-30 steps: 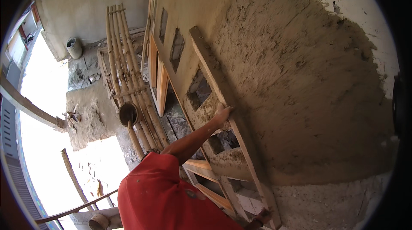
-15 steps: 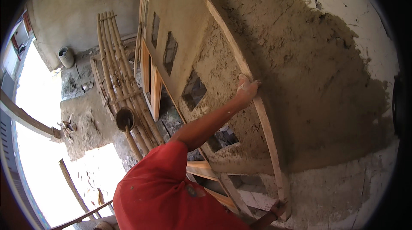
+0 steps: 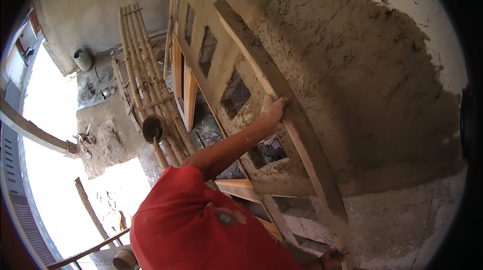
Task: The person applies wet mortar to a wall and smooths it out using a trowel and a long wooden leveling board.
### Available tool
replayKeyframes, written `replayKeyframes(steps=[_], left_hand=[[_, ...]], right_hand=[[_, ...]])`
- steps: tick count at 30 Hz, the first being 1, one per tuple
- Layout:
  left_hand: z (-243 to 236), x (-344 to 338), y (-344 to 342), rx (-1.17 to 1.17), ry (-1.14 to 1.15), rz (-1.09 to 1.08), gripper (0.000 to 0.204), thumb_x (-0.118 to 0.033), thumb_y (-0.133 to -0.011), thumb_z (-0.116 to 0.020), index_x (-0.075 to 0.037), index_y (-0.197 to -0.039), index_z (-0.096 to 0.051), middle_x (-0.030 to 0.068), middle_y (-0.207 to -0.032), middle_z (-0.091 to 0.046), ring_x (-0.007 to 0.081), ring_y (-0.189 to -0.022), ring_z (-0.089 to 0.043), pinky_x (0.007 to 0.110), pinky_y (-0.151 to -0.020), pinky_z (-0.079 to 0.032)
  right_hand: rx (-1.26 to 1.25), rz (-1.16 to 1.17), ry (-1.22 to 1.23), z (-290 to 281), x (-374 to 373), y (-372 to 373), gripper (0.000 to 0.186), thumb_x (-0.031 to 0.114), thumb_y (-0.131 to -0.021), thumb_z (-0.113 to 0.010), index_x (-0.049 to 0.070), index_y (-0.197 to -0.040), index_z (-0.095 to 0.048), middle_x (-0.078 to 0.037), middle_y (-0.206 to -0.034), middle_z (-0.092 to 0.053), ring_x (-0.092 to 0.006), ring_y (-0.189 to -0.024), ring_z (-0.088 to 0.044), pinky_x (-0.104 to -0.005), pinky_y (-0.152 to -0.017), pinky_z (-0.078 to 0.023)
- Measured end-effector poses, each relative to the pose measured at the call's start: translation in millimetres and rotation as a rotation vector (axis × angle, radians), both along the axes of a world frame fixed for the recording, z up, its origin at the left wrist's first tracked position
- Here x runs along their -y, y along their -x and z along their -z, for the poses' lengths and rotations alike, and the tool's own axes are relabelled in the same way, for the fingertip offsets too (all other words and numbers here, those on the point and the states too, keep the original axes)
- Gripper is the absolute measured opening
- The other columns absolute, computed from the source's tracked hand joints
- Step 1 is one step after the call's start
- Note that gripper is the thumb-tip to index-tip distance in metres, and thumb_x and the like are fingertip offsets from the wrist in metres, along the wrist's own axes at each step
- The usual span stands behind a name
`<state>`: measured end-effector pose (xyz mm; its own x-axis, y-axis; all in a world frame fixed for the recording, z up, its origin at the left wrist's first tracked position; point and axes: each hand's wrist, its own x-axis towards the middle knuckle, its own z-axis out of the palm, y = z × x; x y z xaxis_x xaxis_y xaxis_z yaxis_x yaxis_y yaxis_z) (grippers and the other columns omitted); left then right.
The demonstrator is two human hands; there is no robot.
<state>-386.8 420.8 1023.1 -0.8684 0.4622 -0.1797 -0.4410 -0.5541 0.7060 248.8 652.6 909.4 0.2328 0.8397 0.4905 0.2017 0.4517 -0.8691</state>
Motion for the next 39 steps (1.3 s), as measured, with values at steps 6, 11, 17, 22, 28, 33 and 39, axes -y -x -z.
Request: replayKeyframes(steps=[6, 11, 17, 22, 28, 33, 39], left_hand=[[112, 63, -9, 0.425, 0.057, 0.034, 0.029, -0.019, -0.092, -0.057, 0.0, -0.114, -0.056, 0.0145, -0.106, -0.066, 0.0266, -0.087, -0.069, 0.041, -0.071, -0.06], [173, 103, -9, 0.548, 0.006, 0.06, 0.036, -0.025, -0.094, -0.054, -0.001, -0.12, -0.054, 0.0136, -0.113, -0.065, 0.0289, -0.1, -0.066, 0.049, -0.087, -0.055], [213, 163, 13, 0.691, -0.098, -0.013, 0.038, -0.027, -0.094, -0.053, -0.002, -0.123, -0.052, 0.0147, -0.118, -0.063, 0.0316, -0.108, -0.063, 0.051, -0.095, -0.05], [241, 213, 44, 0.74, -0.183, -0.077, 0.038, -0.029, -0.095, -0.053, -0.002, -0.121, -0.051, 0.0154, -0.118, -0.062, 0.0322, -0.108, -0.061, 0.05, -0.099, -0.047], [291, 260, 78, 0.876, -0.24, -0.308, 0.04, -0.032, -0.095, -0.052, -0.002, -0.122, -0.051, 0.0162, -0.118, -0.061, 0.0337, -0.109, -0.06, 0.049, -0.101, -0.044], [298, 304, 86, 0.942, -0.282, -0.368, 0.042, -0.032, -0.096, -0.05, -0.002, -0.126, -0.05, 0.0181, -0.123, -0.059, 0.0361, -0.111, -0.058, 0.05, -0.104, -0.041], [337, 328, 84, 0.861, -0.3, -0.339, 0.051, -0.038, -0.096, -0.049, -0.001, -0.13, -0.045, 0.0212, -0.126, -0.055, 0.0385, -0.117, -0.053, 0.052, -0.106, -0.038]], right_hand=[[-0.655, -0.293, -0.154, -145, 90, 107, 0.048, 0.035, -0.084, -0.071, 0.007, -0.121, -0.061, -0.014, -0.118, -0.063, -0.0317, -0.112, -0.056, -0.0496, -0.1, -0.043], [-0.551, -0.494, -0.315, -219, 138, 195, 0.044, 0.035, -0.087, -0.067, 0.007, -0.119, -0.06, -0.013, -0.12, -0.062, -0.0331, -0.112, -0.056, -0.0537, -0.099, -0.042], [-0.563, -1.16, -0.282, -238, 87, 230, 0.058, 0.035, -0.084, -0.067, 0.008, -0.132, -0.049, -0.014, -0.125, -0.058, -0.0301, -0.114, -0.052, -0.0518, -0.098, -0.041], [-0.334, -1.628, -0.27, -273, 89, 329, 0.075, 0.039, -0.077, -0.072, 0.01, -0.139, -0.04, -0.013, -0.126, -0.053, -0.0274, -0.11, -0.048, -0.0487, -0.097, -0.038], [-0.091, -1.982, -0.283, -285, 112, 437, 0.096, 0.044, -0.069, -0.078, 0.013, -0.146, -0.029, -0.011, -0.128, -0.047, -0.024, -0.105, -0.043, -0.0451, -0.096, -0.035], [0.053, -2.183, -0.209, -282, 142, 503, 0.102, 0.047, -0.067, -0.078, 0.014, -0.148, -0.026, -0.009, -0.127, -0.047, -0.0237, -0.105, -0.043, -0.0455, -0.097, -0.033], [-0.035, -2.164, -0.167, -262, 165, 544, 0.099, 0.046, -0.069, -0.078, 0.013, -0.147, -0.027, -0.009, -0.127, -0.048, -0.0243, -0.105, -0.043, -0.0453, -0.096, -0.034]])
